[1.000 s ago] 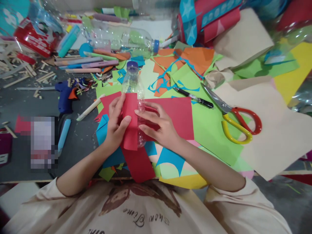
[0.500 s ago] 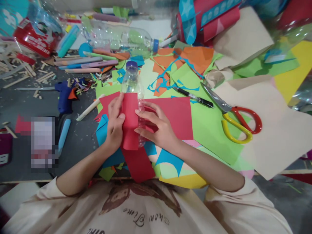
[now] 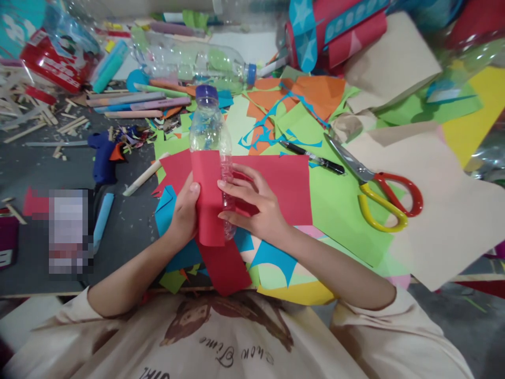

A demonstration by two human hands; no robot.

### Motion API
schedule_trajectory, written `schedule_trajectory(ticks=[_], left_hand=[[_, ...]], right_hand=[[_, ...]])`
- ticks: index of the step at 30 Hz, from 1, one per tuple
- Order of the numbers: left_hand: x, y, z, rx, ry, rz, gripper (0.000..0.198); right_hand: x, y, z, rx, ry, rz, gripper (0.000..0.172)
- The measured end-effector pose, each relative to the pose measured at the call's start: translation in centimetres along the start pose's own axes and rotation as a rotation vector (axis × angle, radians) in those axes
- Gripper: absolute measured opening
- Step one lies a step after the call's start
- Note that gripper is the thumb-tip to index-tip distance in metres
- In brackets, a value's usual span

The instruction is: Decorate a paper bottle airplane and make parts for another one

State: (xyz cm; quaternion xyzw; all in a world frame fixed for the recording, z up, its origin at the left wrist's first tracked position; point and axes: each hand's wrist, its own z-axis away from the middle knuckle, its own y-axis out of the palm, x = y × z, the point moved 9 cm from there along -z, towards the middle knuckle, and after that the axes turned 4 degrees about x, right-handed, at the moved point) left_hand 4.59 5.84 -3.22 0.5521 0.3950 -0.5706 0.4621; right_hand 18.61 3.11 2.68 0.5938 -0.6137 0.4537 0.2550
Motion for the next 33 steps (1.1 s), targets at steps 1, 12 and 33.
schedule_trajectory(ticks=[1, 12, 33], left_hand=[[0.1, 0.1, 0.1, -0.013, -0.055, 0.102, 0.048], [-0.6, 0.5, 0.2, -0.021, -0.234, 0.421, 0.059], [-0.7, 0.3, 1.0, -0.014, -0.268, 0.255, 0.088]], right_hand=[[0.1, -0.1, -0.1, -0.002, -0.017, -0.001, 0.055], [-1.1, -1.0, -0.2, -0.002, -0.011, 0.152, 0.045], [0.2, 0.2, -0.4, 0.19, -0.095, 0.314, 0.063]])
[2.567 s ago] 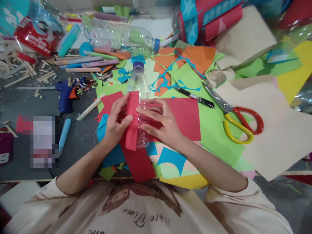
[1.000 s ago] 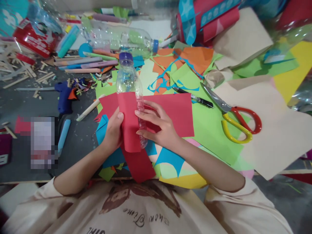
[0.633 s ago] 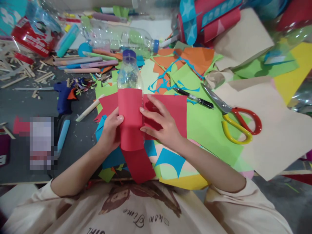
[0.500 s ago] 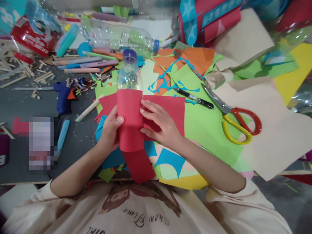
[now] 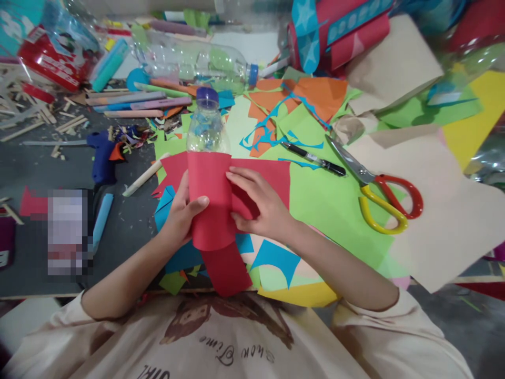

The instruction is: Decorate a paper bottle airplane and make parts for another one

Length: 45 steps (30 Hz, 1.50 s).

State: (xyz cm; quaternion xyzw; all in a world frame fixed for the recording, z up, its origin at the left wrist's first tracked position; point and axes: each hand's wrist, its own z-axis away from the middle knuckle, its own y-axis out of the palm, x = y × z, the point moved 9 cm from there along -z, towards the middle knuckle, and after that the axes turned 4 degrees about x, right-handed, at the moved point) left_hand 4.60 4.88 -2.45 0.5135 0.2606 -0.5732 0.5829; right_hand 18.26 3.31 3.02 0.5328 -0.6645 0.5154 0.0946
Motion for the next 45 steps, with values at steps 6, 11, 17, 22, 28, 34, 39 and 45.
schedule_trajectory(ticks=[6, 11, 17, 22, 28, 34, 39, 45], left_hand=[[0.6, 0.4, -0.4, 0.019, -0.056, 0.104, 0.08], [0.5, 0.1, -0.7, 0.001, -0.073, 0.173, 0.074], [0.7, 0.3, -0.7, 0.084, -0.119, 0.148, 0.073], [0.8, 0.2, -0.4, 0.093, -0.125, 0.119, 0.077], [0.9, 0.1, -0.5, 0.084, -0.127, 0.093, 0.086], [0.8, 0.3, -0.4, 0.102, -0.116, 0.083, 0.089], [0.8, 0.2, -0.4, 0.093, -0.13, 0.097, 0.089], [1.2, 0.7, -0.2, 0.123, -0.176, 0.094, 0.088]], right_hand=[[-0.5, 0.1, 0.1, 0.02, 0.025, -0.02, 0.063], [-1.1, 0.2, 0.3, -0.015, 0.046, -0.052, 0.061], [-1.6, 0.5, 0.6, -0.006, 0.073, -0.093, 0.065], [-1.8, 1.0, 0.7, 0.07, 0.123, -0.102, 0.066], [-1.5, 1.0, 0.6, 0.062, 0.084, -0.072, 0.067], [-1.5, 1.2, 0.6, 0.072, 0.066, -0.023, 0.063], [-1.2, 1.1, 0.5, 0.073, 0.031, -0.017, 0.065], [-0.6, -0.3, 0.1, -0.021, 0.015, 0.042, 0.049]])
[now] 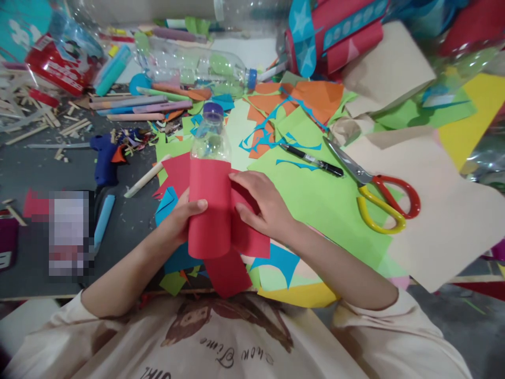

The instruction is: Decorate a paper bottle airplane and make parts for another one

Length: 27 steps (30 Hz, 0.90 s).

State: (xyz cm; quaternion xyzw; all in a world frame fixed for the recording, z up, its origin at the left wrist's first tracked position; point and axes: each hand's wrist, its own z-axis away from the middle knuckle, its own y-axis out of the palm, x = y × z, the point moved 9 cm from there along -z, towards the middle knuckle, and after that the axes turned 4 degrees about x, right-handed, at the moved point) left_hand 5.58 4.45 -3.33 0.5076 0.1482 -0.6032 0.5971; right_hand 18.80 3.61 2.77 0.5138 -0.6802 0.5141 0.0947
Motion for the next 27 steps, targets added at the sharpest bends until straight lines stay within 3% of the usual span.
schedule_trajectory(ticks=[9, 13, 15, 19, 27], left_hand=[[0.4, 0.7, 0.3, 0.044, -0.06, 0.075, 0.09], [0.6, 0.9, 0.3, 0.059, -0.07, 0.093, 0.089], [0.8, 0.9, 0.3, 0.052, -0.083, 0.088, 0.09], [1.5, 1.2, 0.5, 0.078, -0.168, 0.071, 0.093], [1.8, 1.8, 0.8, 0.141, -0.23, 0.061, 0.088]], right_hand=[[0.1, -0.2, -0.1, -0.006, -0.015, 0.093, 0.055], [-0.8, 0.2, -0.1, 0.004, 0.076, 0.081, 0.057], [-1.3, -0.2, -0.1, -0.035, 0.122, 0.056, 0.051], [-1.8, -2.2, -0.1, -0.213, 0.156, 0.049, 0.019], [-1.1, -3.1, -0.5, -0.242, 0.013, 0.215, 0.011]])
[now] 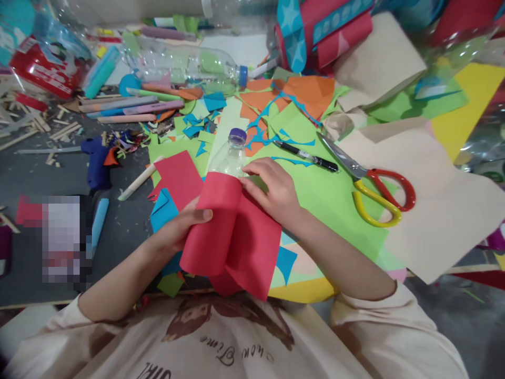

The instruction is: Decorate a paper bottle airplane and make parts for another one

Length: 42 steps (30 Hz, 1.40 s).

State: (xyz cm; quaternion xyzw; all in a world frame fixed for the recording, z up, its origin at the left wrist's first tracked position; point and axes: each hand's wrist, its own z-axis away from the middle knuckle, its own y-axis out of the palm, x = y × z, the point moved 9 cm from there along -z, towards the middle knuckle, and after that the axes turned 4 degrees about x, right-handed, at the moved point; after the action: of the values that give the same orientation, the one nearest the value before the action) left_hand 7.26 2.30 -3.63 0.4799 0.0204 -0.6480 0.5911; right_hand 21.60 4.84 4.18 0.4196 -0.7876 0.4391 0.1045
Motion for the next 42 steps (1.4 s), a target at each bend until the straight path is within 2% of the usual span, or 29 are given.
schedule_trajectory(ticks=[5, 8, 18, 24, 27, 30, 32, 33, 34, 35, 37, 39, 42], left_hand=[[0.2, -0.1, -0.1, -0.011, -0.016, 0.015, 0.085], [0.2, 0.0, -0.3, -0.005, -0.012, 0.026, 0.085], [0.4, -0.1, 0.0, -0.031, -0.048, 0.012, 0.075], [0.3, 0.0, -0.1, -0.04, -0.037, -0.002, 0.078], [-0.1, -0.5, 0.1, -0.063, 0.01, 0.002, 0.073], [-1.1, -1.8, 0.5, -0.117, 0.108, -0.014, 0.063], [-1.9, -2.6, 0.7, -0.167, 0.183, -0.042, 0.058], [-2.3, -3.0, 0.7, -0.191, 0.219, -0.049, 0.057], [-2.7, -3.2, 0.7, -0.213, 0.253, -0.047, 0.056], [-2.9, -3.3, 0.7, -0.229, 0.282, -0.038, 0.057], [-3.3, -3.3, 0.5, -0.246, 0.333, -0.028, 0.062], [-3.6, -3.0, 0.4, -0.255, 0.379, -0.051, 0.07], [-3.6, -2.8, 0.4, -0.286, 0.41, -0.118, 0.084]], right_hand=[[1.2, -0.2, 0.4, -0.053, -0.134, 0.107, 0.007], [1.5, 0.1, 0.6, -0.043, -0.159, 0.14, 0.008], [1.3, 1.1, 0.0, 0.046, -0.092, 0.184, 0.014], [0.7, 1.1, -0.1, 0.06, -0.04, 0.025, 0.014], [-0.6, 0.6, -0.3, 0.055, 0.105, -0.161, 0.012], [-3.3, -0.7, -0.1, -0.089, 0.373, -0.374, 0.012], [-5.5, -0.9, 0.5, -0.201, 0.599, -0.574, 0.025], [-6.4, -0.2, 0.9, -0.197, 0.72, -0.703, 0.034], [-6.8, 1.0, 1.3, -0.134, 0.836, -0.843, 0.042], [-6.5, 2.5, 1.6, -0.018, 0.932, -0.978, 0.048], [-5.1, 4.6, 2.2, 0.194, 1.035, -1.161, 0.051], [-3.9, 5.4, 2.8, 0.261, 1.098, -1.225, 0.042], [-3.0, 6.1, 4.2, 0.278, 1.233, -1.236, 0.03]])
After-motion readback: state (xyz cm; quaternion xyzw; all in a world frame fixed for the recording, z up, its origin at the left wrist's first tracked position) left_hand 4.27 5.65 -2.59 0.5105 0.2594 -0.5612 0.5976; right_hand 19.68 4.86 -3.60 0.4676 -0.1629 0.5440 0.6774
